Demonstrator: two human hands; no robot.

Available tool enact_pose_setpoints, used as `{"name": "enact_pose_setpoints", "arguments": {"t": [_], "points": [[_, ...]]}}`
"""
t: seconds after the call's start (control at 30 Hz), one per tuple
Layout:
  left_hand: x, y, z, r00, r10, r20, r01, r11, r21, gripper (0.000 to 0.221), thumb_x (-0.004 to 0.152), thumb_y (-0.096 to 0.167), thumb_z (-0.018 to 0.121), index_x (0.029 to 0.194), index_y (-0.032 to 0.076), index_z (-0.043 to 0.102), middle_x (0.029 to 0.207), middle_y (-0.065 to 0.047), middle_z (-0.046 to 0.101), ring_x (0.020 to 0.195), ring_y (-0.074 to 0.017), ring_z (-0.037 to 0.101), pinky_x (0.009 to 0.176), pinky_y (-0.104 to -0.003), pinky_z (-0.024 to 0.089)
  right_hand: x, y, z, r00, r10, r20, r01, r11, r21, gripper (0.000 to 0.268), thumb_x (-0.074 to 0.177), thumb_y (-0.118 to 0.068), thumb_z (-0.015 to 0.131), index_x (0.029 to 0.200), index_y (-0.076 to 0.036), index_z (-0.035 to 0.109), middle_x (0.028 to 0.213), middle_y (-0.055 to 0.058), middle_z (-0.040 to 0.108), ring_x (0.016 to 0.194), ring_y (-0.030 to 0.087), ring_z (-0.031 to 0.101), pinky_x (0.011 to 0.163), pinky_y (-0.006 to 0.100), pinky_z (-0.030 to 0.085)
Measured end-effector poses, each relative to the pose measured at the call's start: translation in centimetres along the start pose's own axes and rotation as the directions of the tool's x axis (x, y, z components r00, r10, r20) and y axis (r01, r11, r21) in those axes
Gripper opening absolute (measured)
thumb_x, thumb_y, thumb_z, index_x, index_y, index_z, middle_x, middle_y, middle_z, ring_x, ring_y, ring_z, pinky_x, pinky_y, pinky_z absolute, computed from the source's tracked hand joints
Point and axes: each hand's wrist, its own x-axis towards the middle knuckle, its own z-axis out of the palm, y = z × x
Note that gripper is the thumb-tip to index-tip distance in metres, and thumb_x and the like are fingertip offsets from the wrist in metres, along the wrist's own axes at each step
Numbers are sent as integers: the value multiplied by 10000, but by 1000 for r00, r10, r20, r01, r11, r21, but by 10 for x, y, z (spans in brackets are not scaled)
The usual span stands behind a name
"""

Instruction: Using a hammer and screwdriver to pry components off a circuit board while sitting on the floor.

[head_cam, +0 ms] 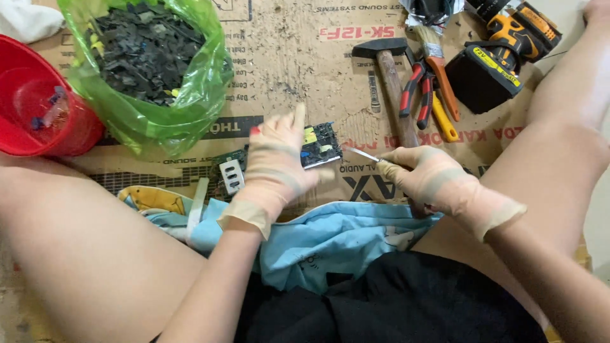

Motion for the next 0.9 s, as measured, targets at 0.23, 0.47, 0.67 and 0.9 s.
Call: {"name": "enact_pose_setpoints", "arguments": {"t": [0.23, 0.47, 0.67, 0.9], "points": [[30, -24, 45, 995, -88, 52, 77, 978, 196, 1216, 655, 700, 740, 1613, 206, 177, 1524, 21, 424, 1431, -208, 366, 1166, -487, 318, 24, -31, -31, 986, -82, 142, 129, 923, -363, 375, 875, -408, 674, 1245, -396, 734, 1393, 16, 665, 1358, 241, 560, 1149, 414, 452], [33, -30, 51, 997, -72, 37, 63, 979, 194, 1099, 695, 635, 700, 1597, 218, 230, 1459, 24, 475, 1400, -203, 389, 1130, -481, 342, 13, -92, -47, 969, -45, 243, 173, 825, -538, 415, 944, -251, 596, 1346, -252, 698, 1438, 155, 621, 1388, 346, 530, 1191, 462, 402], [32, -35, 59, 1000, -12, -22, 17, 979, 203, 1076, 688, 587, 722, 1579, 171, 286, 1347, 6, 526, 1316, -214, 444, 1117, -453, 342, 28, -118, -66, 943, -41, 330, 255, 725, -639, 220, 861, -242, 625, 812, -129, 808, 792, 121, 776, 762, 265, 676, 746, 360, 521], [27, -29, 47, 999, 21, -50, -10, 976, 216, 1043, 677, 557, 763, 1545, 134, 368, 1256, -22, 581, 1225, -240, 505, 1051, -462, 399, 4, -142, -64, 927, 143, 347, 149, 708, -690, 335, 1004, -246, 640, 1322, -316, 718, 1177, 23, 784, 964, 178, 740, 952, 368, 559]]}}
